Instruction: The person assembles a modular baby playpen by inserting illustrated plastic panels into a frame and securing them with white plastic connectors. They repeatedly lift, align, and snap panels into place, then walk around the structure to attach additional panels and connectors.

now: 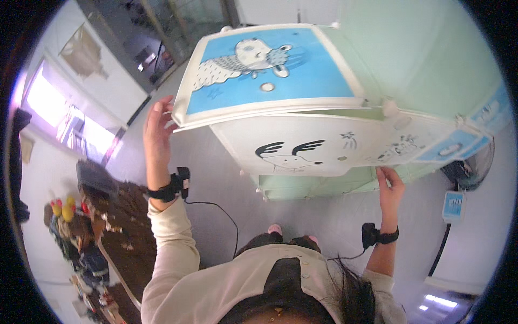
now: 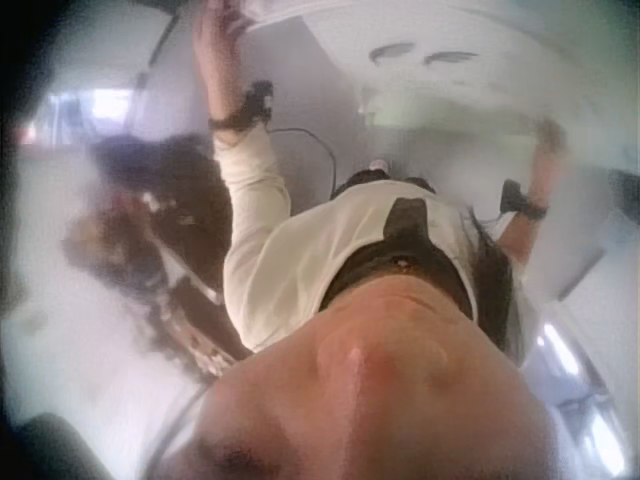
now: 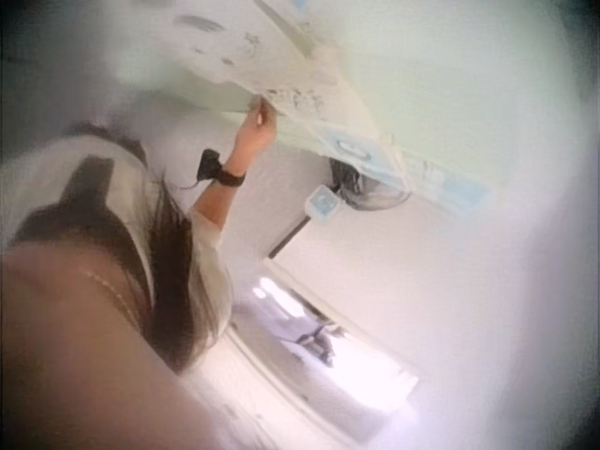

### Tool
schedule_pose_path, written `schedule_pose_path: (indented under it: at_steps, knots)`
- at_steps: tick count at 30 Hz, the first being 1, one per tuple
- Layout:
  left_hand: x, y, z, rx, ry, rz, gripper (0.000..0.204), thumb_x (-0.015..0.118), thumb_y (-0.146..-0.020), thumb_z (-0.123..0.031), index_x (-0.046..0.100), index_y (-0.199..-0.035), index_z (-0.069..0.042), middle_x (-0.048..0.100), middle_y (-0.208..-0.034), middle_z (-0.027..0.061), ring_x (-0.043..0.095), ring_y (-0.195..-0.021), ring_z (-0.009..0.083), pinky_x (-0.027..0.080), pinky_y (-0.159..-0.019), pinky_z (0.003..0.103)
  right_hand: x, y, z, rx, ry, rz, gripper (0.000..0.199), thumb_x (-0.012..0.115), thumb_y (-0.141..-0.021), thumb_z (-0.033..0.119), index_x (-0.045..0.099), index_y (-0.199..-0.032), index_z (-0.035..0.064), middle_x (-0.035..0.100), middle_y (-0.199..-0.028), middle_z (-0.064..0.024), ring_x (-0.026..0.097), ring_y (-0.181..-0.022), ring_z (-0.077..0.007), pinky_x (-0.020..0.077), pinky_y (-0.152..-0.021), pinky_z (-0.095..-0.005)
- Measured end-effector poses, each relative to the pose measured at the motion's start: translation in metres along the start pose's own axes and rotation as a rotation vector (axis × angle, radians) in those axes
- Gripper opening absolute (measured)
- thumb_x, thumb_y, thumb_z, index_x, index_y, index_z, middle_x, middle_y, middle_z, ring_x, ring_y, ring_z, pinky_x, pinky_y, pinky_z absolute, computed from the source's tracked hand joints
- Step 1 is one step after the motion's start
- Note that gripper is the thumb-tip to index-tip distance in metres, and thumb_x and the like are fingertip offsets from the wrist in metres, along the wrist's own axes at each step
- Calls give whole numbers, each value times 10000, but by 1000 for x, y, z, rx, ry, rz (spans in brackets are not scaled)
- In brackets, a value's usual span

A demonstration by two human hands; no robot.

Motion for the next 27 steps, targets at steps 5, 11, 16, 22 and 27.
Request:
schedule_pose_path:
  at_steps: [5, 11, 16, 22, 27]
  knots:
    - [31, -9, -50, 45, -449, 78, 445, 749, -776, -200, 599, -1130, 25, 590, -942, 53, 553, -804, 112, 467, -699, 244, 5, 16, 163, -542, -37, -67, 148, 636, -854, 65, 658, -980, -8, 673, -953, -89, 621, -892, -163, 462, -819, -263]
    - [28, -21, -40, -64, -382, 190, 532, 752, -774, -187, 545, -1179, 88, 618, -960, 84, 585, -866, 136, 463, -770, 254, 48, -45, 232, -444, 262, -176, 476, 641, -835, 382, 620, -1096, -16, 649, -1031, -205, 617, -946, -371, 480, -833, -420]
    - [32, -30, -41, -89, -382, 307, 519, 750, -762, -173, 558, -1156, 105, 641, -968, 109, 594, -881, 154, 450, -812, 268, 73, -66, 229, -327, 390, -17, 605, 700, -747, 422, 598, -1143, -25, 656, -1017, -218, 630, -946, -358, 487, -814, -402]
    - [29, -35, -42, -64, -477, 260, 475, 738, -759, -171, 588, -1137, 74, 645, -932, 74, 545, -776, 115, 370, -653, 239, 71, -76, 220, -323, 225, -64, 589, 741, -706, 345, 599, -1146, -20, 661, -1014, -201, 645, -930, -316, 490, -800, -375]
    - [33, -41, -34, -292, -306, 378, 302, 690, -805, -145, 613, -1037, 32, 629, -884, 39, 530, -728, 81, 350, -594, 203, 76, -87, 200, -325, 108, -24, 557, 743, -723, 306, 594, -1156, -12, 656, -1035, -187, 641, -941, -268, 481, -811, -345]
Point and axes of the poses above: each hand's wrist, its own y-axis away from the middle knuckle, its own x-axis out of the palm, z = x × y, the point moved 9 cm from there along -y, towards the middle knuckle
